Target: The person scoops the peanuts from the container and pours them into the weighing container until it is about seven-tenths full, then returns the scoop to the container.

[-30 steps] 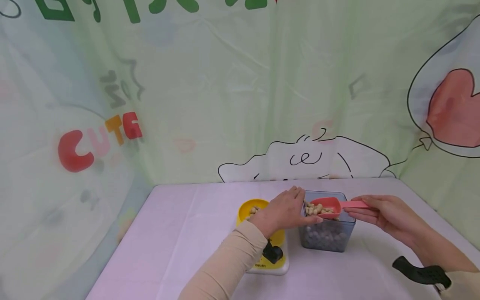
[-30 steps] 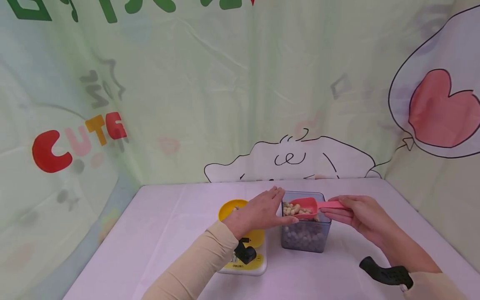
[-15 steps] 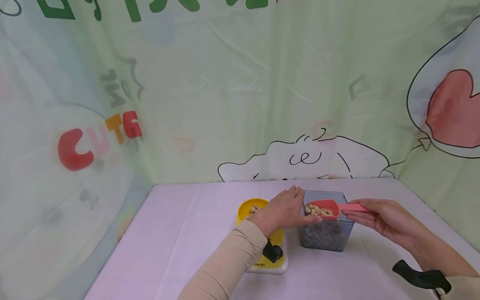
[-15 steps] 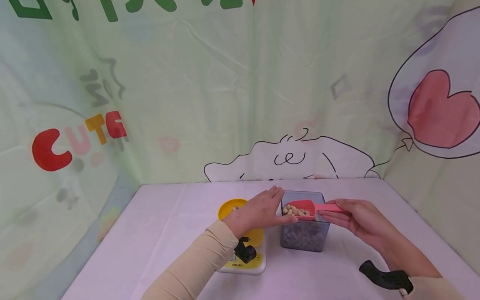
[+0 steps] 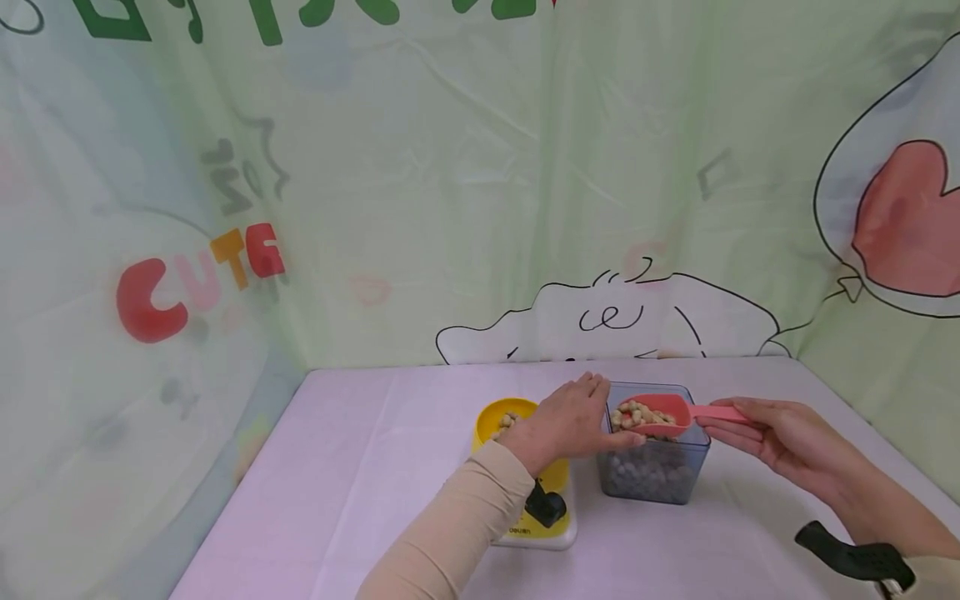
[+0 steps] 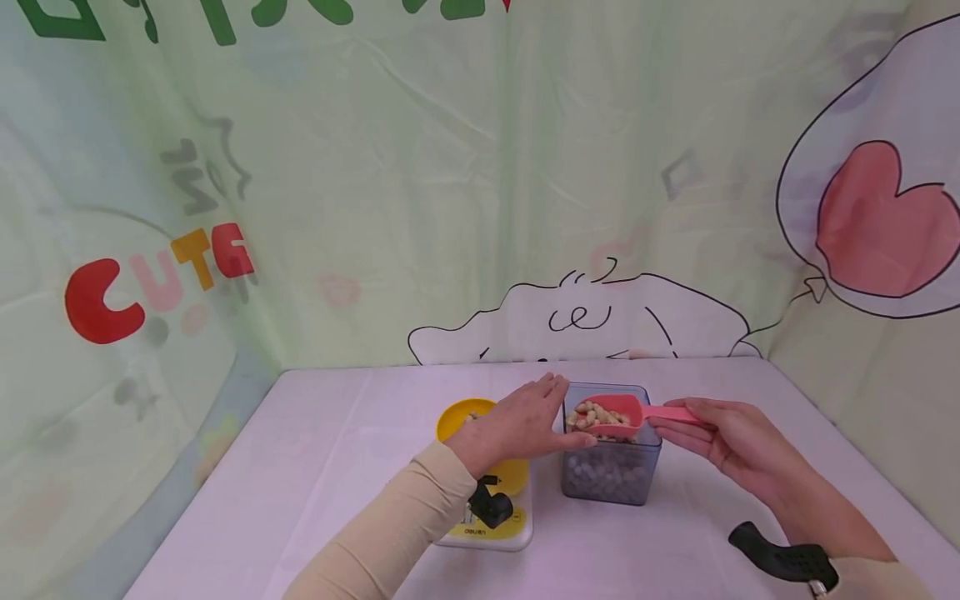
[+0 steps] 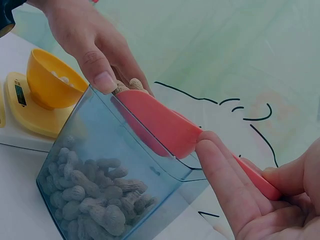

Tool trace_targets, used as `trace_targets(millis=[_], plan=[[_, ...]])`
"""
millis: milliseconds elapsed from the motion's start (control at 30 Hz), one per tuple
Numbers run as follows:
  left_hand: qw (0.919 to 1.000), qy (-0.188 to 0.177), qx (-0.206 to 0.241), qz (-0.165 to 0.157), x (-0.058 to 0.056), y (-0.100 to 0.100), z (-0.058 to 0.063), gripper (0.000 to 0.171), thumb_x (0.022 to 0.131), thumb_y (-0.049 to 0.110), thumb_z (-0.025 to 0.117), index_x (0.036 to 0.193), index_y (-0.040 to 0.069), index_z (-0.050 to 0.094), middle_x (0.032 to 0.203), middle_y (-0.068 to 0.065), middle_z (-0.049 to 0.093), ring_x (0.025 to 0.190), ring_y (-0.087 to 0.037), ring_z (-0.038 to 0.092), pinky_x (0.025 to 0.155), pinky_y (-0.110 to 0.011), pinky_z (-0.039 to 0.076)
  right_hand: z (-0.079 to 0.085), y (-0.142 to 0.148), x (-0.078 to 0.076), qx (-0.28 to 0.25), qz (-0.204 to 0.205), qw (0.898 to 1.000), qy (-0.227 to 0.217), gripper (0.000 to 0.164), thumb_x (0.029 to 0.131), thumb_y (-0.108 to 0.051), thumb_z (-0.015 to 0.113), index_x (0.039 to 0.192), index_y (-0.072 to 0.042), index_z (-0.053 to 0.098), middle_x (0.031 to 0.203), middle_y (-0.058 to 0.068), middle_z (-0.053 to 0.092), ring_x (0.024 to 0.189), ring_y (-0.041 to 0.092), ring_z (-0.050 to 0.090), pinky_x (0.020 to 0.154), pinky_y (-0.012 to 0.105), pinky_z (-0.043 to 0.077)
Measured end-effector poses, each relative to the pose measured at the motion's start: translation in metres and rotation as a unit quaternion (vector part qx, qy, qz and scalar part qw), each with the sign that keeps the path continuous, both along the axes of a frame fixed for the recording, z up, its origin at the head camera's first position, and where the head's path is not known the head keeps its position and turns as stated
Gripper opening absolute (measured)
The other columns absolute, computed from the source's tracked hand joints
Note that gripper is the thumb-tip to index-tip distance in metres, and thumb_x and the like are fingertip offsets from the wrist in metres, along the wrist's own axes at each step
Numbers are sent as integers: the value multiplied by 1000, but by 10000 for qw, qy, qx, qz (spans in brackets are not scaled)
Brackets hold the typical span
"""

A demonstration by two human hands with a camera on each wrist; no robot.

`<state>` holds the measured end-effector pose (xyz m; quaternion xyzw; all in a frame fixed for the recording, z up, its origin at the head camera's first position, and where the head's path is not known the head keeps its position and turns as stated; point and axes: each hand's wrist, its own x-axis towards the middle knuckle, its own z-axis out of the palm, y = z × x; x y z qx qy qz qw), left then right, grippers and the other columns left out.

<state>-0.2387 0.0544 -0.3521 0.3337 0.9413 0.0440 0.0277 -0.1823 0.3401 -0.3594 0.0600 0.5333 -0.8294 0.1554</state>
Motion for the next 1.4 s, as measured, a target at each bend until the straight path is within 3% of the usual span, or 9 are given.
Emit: trace_targets(millis=[600,867,1400], plan=[[9993,-32,374,-62,-1,-6,-7,94,89,76,45,158,16,24,165,2,25,152,-13,24,123,-27,24,8,6,4,-348,150,9990,234,28,105,-19,49,99,-12,75,103,9,76,98,26,74,88,36,59],[9990,31,440,-63,-3,-21,-1,95,90,75,42,159,12,22,166,-1,23,153,-15,21,124,-28,20,12,3,3,-153,52,9997,195,25,104,-20,50,98,-15,74,102,7,76,98,26,75,87,36,59],[9988,56,425,256,-12,-63,2,96,92,74,42,159,11,17,167,-4,20,154,-18,18,126,-32,18,17,-18,-9,75,202,9997,136,20,103,-24,54,99,-19,73,104,6,77,101,28,74,89,37,58]])
